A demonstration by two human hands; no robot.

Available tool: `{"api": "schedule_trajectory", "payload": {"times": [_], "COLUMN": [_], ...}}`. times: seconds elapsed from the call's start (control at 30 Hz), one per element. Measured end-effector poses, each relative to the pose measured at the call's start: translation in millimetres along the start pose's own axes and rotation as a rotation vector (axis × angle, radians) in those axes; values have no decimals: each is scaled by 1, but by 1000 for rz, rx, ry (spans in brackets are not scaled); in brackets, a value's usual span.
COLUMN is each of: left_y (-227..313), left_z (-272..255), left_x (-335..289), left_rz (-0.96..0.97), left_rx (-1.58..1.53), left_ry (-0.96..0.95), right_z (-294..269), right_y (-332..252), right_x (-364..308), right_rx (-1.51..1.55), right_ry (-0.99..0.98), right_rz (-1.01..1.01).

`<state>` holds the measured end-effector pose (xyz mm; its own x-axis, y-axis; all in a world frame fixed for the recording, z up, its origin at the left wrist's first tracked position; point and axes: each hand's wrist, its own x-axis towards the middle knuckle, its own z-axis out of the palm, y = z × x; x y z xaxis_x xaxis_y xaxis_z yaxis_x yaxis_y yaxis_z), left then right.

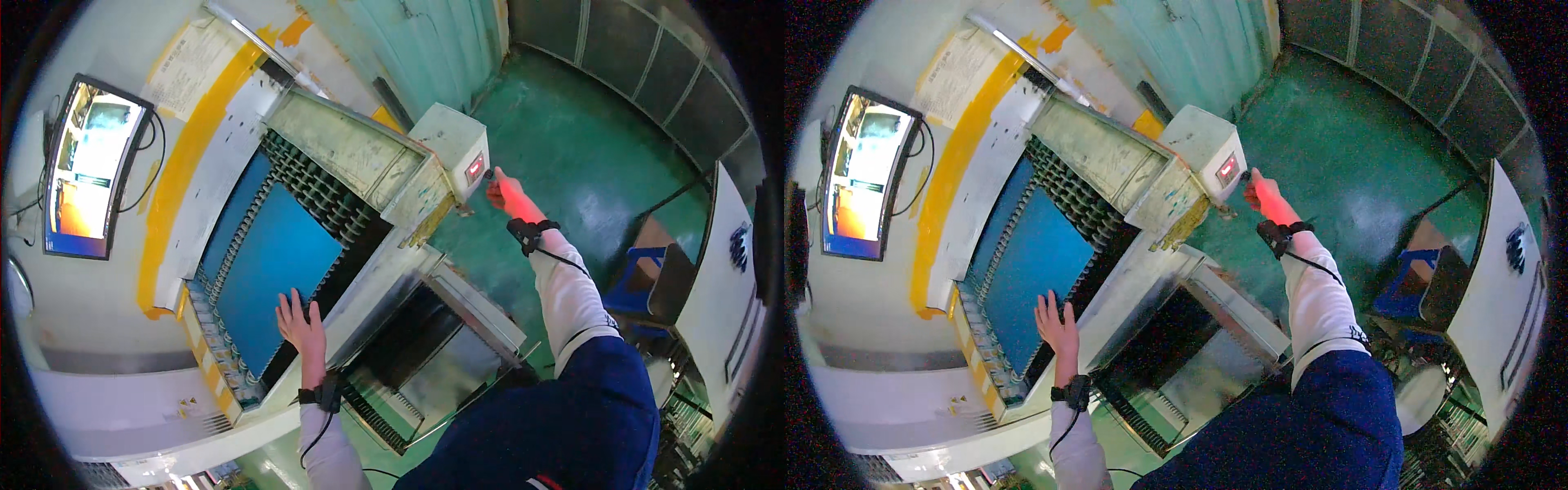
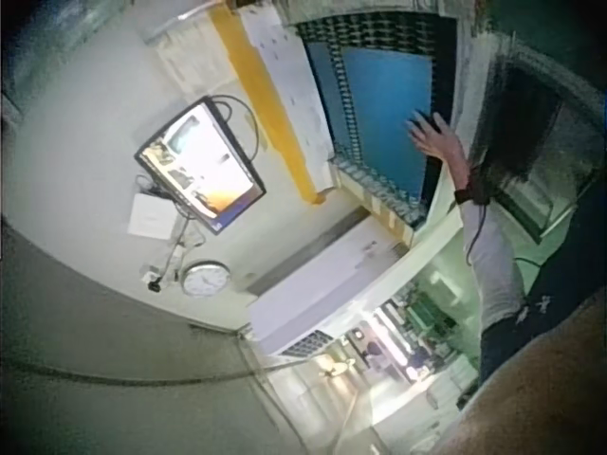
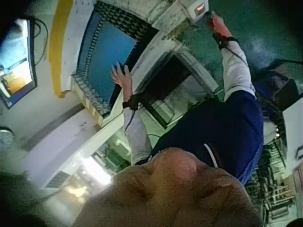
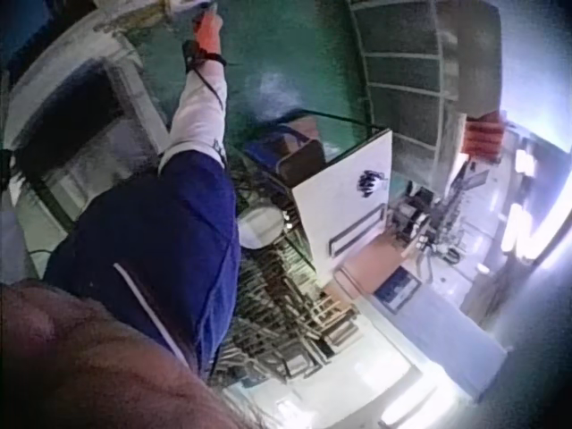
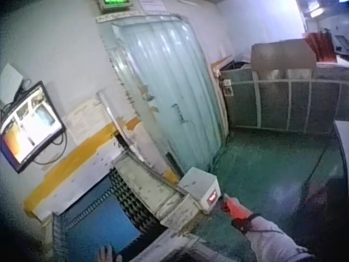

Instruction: Loading blue plastic or metal plates from a rack into a processing machine.

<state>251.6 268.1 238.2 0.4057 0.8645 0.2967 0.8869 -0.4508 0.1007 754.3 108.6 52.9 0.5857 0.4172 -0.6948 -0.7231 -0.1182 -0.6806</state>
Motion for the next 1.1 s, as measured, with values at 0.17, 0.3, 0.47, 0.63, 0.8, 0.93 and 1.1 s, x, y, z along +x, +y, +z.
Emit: {"api": "schedule_trajectory", "payload": {"times": [0.17, 0.3, 0.47, 0.63, 0.8, 0.93, 1.1], "left_y": [19, 60, 48, 10, 12, 15, 13], "left_z": [-8, -28, 13, 52, 49, 44, 42], "left_x": [-13, -62, -165, -258, -274, -269, -275], "left_rz": [119, 240, 124, 19, 30, -8, -62], "left_rx": [-127, -334, -441, -235, -168, -192, -226], "left_ry": [133, 148, -96, -380, -285, -260, -290], "right_z": [1, -12, -2, 2, -2, -5, -5], "right_y": [4, 9, 6, 8, 13, 15, 15], "right_x": [7, 23, 18, 20, 30, 36, 34], "right_rx": [147, 162, 288, 264, 236, 204, 223], "right_ry": [-86, -197, -131, -101, -111, -121, -168], "right_rz": [-18, -26, 4, -21, -41, -48, -60]}}
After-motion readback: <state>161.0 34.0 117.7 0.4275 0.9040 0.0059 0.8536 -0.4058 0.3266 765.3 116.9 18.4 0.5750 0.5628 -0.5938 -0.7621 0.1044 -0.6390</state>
